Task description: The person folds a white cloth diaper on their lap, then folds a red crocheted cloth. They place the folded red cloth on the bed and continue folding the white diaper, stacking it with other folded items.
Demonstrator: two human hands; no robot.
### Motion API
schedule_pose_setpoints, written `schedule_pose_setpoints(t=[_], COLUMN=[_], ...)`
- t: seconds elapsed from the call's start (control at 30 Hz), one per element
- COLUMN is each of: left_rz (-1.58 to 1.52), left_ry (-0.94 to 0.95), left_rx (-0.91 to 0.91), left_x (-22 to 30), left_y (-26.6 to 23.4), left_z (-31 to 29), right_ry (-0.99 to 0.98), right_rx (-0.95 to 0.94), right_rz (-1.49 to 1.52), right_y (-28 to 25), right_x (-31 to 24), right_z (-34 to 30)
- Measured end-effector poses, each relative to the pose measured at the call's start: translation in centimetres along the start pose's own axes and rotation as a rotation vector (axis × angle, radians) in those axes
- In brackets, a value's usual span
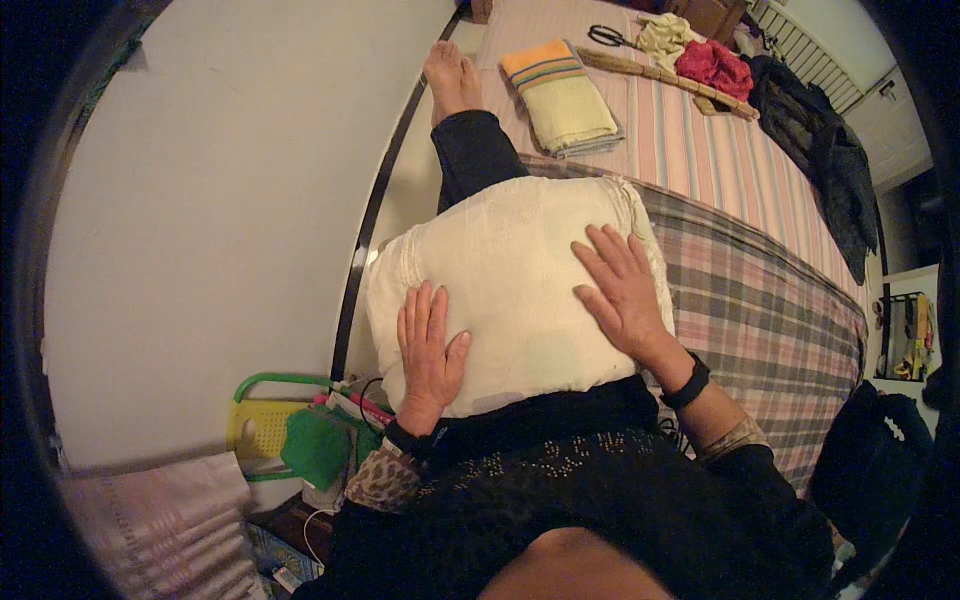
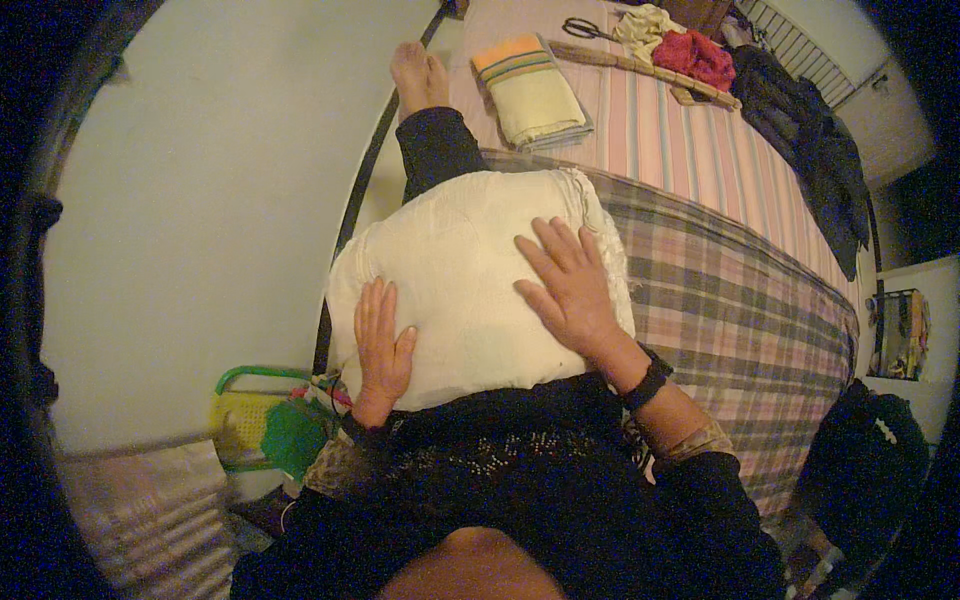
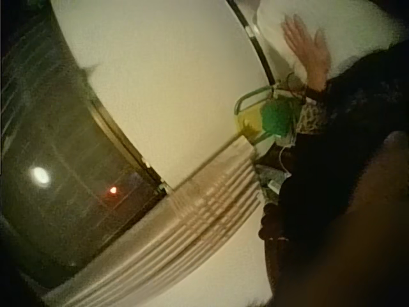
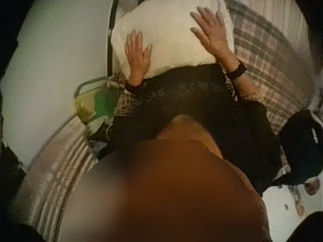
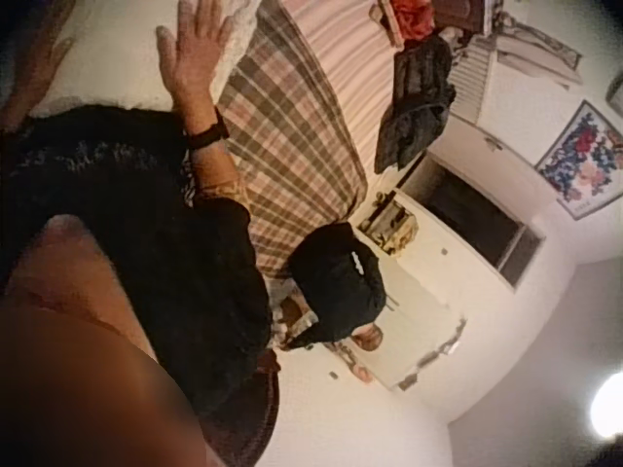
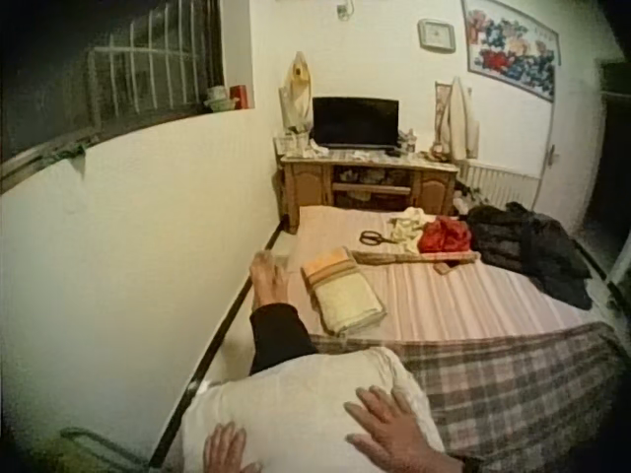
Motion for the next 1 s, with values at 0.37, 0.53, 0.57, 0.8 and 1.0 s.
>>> schedule_pose_setpoints(t=[0.37, 0.53, 0.57, 0.8, 1.0], left_rz=[-0.028, -0.043, -0.046, -0.030, -0.015], left_ry=[0.045, 0.036, 0.020, 0.135, 0.232], left_rx=[0.057, 0.009, -0.007, -0.082, -0.192], left_x=[-1.1, -1.2, -1.1, 2.3, 4.1], left_y=[1.4, 0.6, 0.3, -2.2, -1.2], left_z=[0.5, 0.6, 0.6, -0.5, -1.4], right_ry=[0.031, 0.027, 0.015, -0.130, -0.068], right_rx=[0.163, 0.166, 0.183, 0.000, -0.034], right_rz=[0.203, 0.137, 0.116, 0.169, 0.127], right_y=[2.3, -0.2, -1.1, -2.4, 0.2], right_x=[5.0, 4.4, 4.0, 0.0, 0.2], right_z=[-0.8, -3.3, -4.2, -9.8, -11.2])
Point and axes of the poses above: each hand's wrist, its own z-axis towards the middle knuckle, its own y-axis out of the palm, x = y × z, the point moved 5 cm from there along z, towards the middle knuckle, and after that the axes turned 15 degrees about -x, right-handed, at the moved point
